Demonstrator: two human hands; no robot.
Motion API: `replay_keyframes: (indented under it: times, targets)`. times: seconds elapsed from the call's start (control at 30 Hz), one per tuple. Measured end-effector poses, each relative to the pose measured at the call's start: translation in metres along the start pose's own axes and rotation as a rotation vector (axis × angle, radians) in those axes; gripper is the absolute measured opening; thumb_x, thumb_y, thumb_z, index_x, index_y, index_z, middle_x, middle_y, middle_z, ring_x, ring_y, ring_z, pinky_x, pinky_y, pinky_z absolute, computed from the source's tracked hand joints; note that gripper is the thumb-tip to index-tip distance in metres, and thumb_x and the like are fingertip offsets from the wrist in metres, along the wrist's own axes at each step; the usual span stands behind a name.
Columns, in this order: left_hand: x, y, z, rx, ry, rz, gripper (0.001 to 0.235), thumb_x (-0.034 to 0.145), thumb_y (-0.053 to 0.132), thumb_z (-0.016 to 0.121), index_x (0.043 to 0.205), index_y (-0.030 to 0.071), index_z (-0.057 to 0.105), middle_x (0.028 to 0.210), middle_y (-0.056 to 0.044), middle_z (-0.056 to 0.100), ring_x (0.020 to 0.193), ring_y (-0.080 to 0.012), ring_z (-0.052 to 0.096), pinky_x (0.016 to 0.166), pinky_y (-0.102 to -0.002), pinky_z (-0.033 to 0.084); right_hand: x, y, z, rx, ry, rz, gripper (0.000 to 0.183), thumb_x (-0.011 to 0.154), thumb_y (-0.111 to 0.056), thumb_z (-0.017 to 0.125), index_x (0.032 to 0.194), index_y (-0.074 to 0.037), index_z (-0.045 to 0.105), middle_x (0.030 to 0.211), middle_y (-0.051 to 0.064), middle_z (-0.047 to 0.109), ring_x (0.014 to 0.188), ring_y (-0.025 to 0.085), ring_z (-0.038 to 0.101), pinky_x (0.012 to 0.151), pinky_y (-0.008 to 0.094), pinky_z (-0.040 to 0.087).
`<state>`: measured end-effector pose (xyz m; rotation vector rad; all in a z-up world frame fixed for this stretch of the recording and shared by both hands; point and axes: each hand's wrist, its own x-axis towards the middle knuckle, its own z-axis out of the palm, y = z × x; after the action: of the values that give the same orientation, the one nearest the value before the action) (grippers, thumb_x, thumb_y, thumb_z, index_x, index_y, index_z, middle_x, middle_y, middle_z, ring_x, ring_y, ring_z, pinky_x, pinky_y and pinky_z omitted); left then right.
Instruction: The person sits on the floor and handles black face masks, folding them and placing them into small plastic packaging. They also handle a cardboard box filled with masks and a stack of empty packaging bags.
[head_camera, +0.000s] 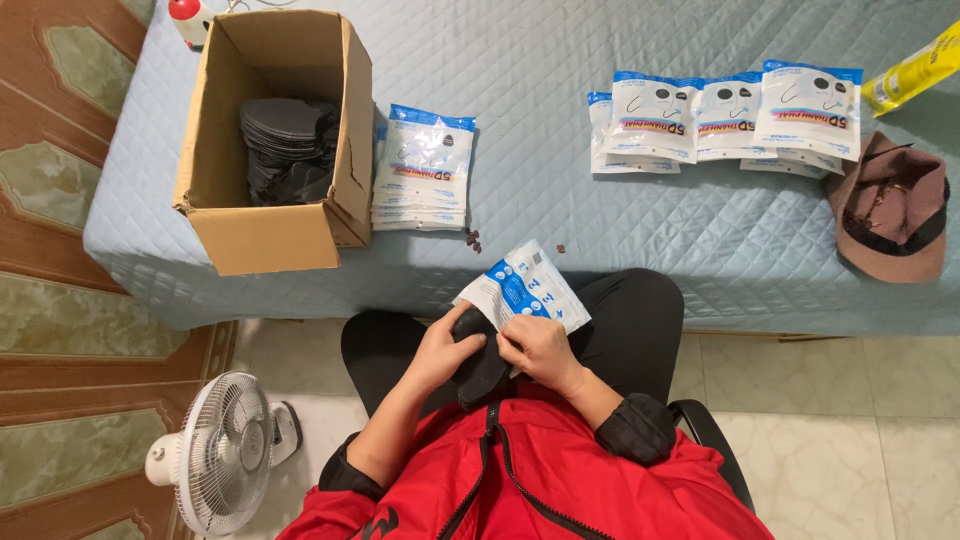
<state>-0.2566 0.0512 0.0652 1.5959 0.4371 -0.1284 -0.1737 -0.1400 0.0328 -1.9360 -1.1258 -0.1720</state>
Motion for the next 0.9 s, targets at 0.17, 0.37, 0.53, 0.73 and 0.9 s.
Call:
replay_keyframes:
  times: [0.17,0.37,0.53,0.73,0.9]
  targets:
    - [0.018,-0.057,0.008,-0.375,0.084,-0.03,0.071,0.092,0.016,0.075,0.153,-0.004,0.044,0.127,-0.028,0.065,0.112,-0.0239,0.062,0.094,-0.04,0.056,0.003,0.005,-0.001,-0.105,0.033,-0.032,0.034,0.101,-0.035,0.064,0.073,-0.019,0.054,0.071,0.001,0.051,0.068,0.022,0.062,0.063,0.031,0.051]
    - [0.013,-0.04,0.016,-0.476,-0.007,-0.012,0.046,0.099,0.017,0.068,0.142,0.003,0.058,0.102,-0.014,0.069,0.09,-0.0154,0.064,0.081,-0.035,0.058,0.008,0.0,0.004,-0.061,0.126,-0.127,0.025,0.1,-0.023,0.063,0.079,-0.01,0.059,0.129,0.013,0.068,0.119,0.034,0.065,0.107,0.052,0.042]
    - [0.029,-0.047,0.024,-0.465,-0.012,-0.053,0.013,0.098,0.019,0.07,0.098,0.007,0.073,0.064,-0.009,0.067,0.057,-0.0124,0.067,0.05,-0.023,0.055,0.002,-0.005,0.009,0.073,0.131,-0.107,0.024,0.1,-0.015,0.062,0.078,-0.006,0.058,0.135,0.017,0.069,0.122,0.035,0.067,0.107,0.053,0.044]
    - [0.024,-0.033,0.024,-0.323,-0.028,-0.131,0.013,0.096,0.023,0.072,0.092,0.011,0.072,0.06,-0.006,0.065,0.054,-0.0103,0.064,0.047,-0.023,0.052,-0.003,-0.004,0.011,0.103,0.157,-0.098,0.024,0.099,-0.014,0.063,0.078,-0.004,0.06,0.132,0.02,0.07,0.119,0.036,0.068,0.104,0.051,0.049]
    - [0.023,-0.026,0.028,-0.134,0.082,-0.162,0.023,0.094,0.031,0.072,0.092,0.009,0.077,0.069,-0.006,0.068,0.064,-0.014,0.061,0.061,-0.032,0.054,-0.001,-0.007,0.01,0.15,0.139,-0.136,0.023,0.096,-0.011,0.065,0.076,-0.003,0.061,0.131,0.021,0.071,0.118,0.037,0.069,0.102,0.052,0.052]
